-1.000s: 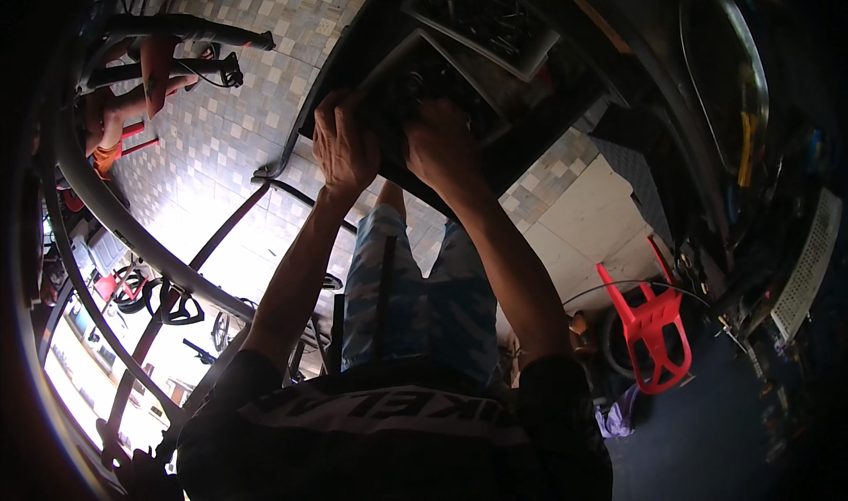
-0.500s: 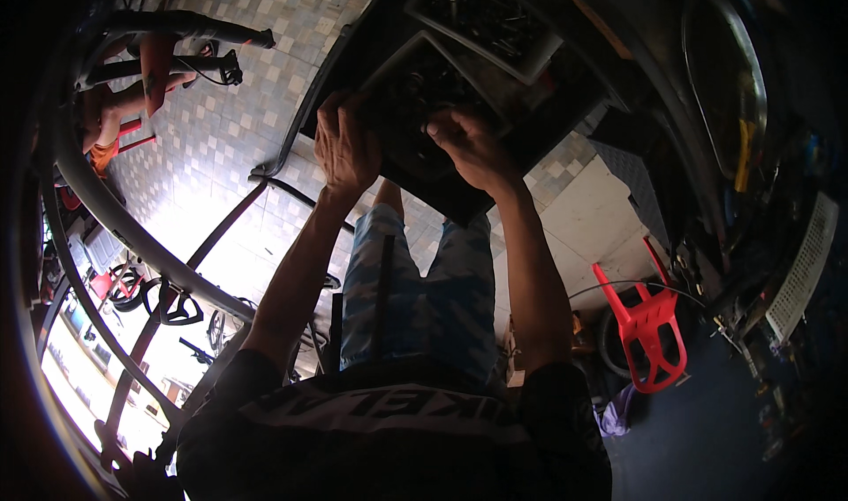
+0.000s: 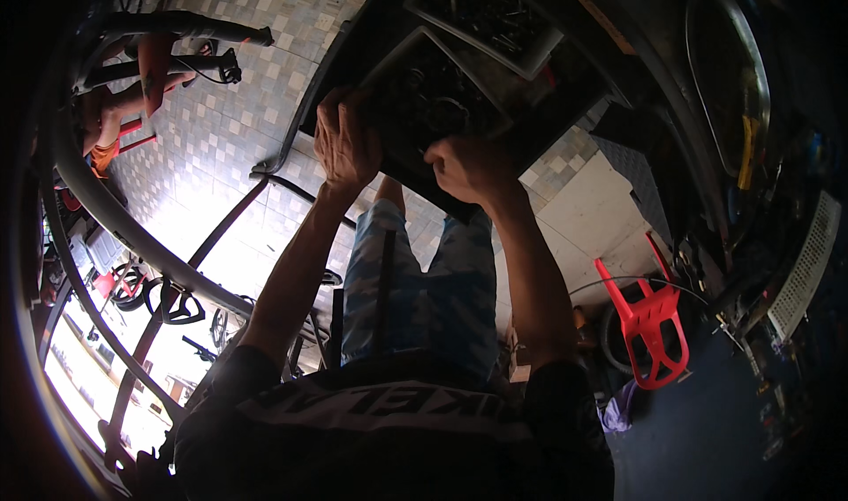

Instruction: The person searches through drawers and bins for small parts, then installs a headset bearing into the bicycle frame's head tube. They handle the frame and parts repeatedly, moving between the workbench and the frame.

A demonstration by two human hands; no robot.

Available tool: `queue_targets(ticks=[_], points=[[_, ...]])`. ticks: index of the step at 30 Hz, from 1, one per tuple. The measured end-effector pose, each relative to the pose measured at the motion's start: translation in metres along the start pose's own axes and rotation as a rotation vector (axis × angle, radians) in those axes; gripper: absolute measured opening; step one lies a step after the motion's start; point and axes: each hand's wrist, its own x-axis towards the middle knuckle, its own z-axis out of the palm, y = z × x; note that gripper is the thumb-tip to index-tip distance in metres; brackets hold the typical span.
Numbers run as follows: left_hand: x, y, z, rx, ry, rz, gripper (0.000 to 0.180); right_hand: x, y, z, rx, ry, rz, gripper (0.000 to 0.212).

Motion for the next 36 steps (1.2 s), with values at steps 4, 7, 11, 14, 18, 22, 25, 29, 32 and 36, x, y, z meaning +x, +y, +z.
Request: queue_targets(ticks=[4, 7, 11, 14, 18, 22, 25, 29, 32, 36], points=[[-0.001, 0.0, 0.002, 0.008, -0.019, -0.005, 0.054, 0.021, -0.013, 0.0, -0.265, -0.291, 0.113, 0.043], [-0.002, 0.001, 0.002, 0.029, -0.003, -0.031, 0.053, 0.024, 0.013, 0.005, -0.116, 0.145, -0.095, 0.054], [0.0, 0.001, 0.001, 0.021, -0.006, -0.011, 0.053, 0.03, 0.018, -0.029, -0.034, 0.159, -0.156, 0.062], [0.001, 0.003, -0.001, 0.018, -0.01, -0.011, 0.053, 0.025, 0.017, -0.04, 0.246, 0.194, -0.141, 0.06], [0.0, 0.0, 0.001, 0.0, 0.021, 0.009, 0.055, 0.03, -0.007, -0.046, 0.093, 0.358, -0.065, 0.057], [0.001, -0.005, 0.006, -0.064, 0.079, 0.046, 0.057, 0.059, -0.016, -0.02, -0.168, 0.589, -0.272, 0.053], [-0.001, -0.004, 0.003, -0.047, 0.055, 0.018, 0.057, 0.064, -0.005, 0.009, -0.331, 0.649, -0.374, 0.055], [-0.002, -0.005, 0.005, -0.01, 0.033, 0.005, 0.057, 0.042, 0.01, 0.023, -0.293, 0.586, -0.414, 0.06], [-0.002, -0.003, 0.003, -0.011, 0.014, -0.008, 0.057, 0.022, 0.019, 0.01, -0.072, 0.351, -0.299, 0.058], [-0.001, -0.002, 0.002, -0.011, 0.022, 0.011, 0.057, 0.004, 0.016, 0.002, -0.225, 0.569, -0.257, 0.055]])
